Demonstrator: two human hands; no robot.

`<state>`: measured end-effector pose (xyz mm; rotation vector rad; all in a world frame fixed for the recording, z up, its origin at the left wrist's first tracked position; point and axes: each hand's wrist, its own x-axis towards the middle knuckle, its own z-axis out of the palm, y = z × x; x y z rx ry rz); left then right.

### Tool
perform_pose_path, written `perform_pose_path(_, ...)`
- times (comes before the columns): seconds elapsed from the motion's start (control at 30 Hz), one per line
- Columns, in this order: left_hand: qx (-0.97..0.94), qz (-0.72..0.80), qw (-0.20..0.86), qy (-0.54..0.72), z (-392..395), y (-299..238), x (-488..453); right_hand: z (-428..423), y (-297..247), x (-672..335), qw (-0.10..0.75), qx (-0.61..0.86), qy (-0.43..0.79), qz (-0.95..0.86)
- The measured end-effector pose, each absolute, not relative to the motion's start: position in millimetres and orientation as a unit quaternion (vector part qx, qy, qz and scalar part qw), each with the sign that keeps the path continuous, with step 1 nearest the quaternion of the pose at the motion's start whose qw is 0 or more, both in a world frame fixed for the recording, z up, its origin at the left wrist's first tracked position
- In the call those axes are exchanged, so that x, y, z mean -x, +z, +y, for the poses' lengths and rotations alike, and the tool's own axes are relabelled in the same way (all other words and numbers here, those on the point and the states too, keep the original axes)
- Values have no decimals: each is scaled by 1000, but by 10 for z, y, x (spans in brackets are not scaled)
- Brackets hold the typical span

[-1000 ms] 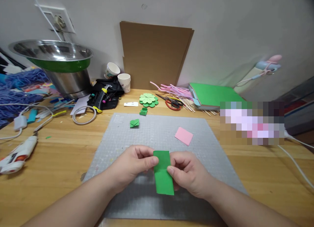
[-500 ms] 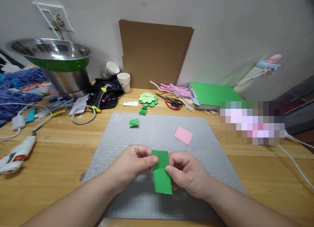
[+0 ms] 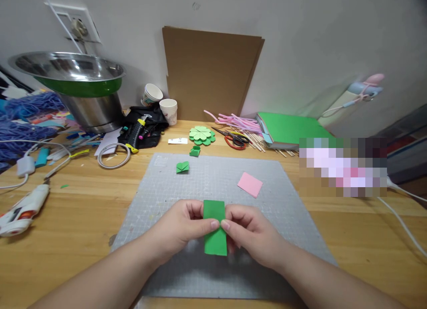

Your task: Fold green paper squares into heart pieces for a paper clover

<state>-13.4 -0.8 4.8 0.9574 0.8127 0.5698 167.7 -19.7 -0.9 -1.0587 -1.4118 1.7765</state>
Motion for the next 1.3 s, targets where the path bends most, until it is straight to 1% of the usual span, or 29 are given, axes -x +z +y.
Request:
perform_pose_path(0.1, -438, 356, 782, 264, -8, 70, 136, -193, -51, -1691, 321, 371, 711, -503)
perform_pose_path(0.27, -427, 259, 832, 242, -20, 116, 120, -181, -89, -1702, 318, 335, 753, -468)
perform_pose_path(0.5, -420, 254, 839, 233, -12, 111, 114, -181, -106, -1694, 308, 328, 764, -463)
perform_pose_path(0.63, -429, 273, 829, 233, -17, 109, 115, -181, -103, -1691, 309, 341, 742, -488)
perform_pose_path(0.8, -450, 354, 776, 263, -17, 71, 121, -198, -53, -1669, 325, 368, 686, -537)
perform_pose_path(1.07, -456, 408, 742, 274, 2, 113, 139, -237, -17, -1656, 346, 395, 653, -545)
perform_pose_path(1.2, -465, 429, 719, 288, 12, 114, 161, -238, -13, -1668, 338, 399, 631, -573)
perform_pose_path(1.3, -460, 415, 731, 287, 13, 103, 162, -233, -12, -1680, 326, 399, 618, -594)
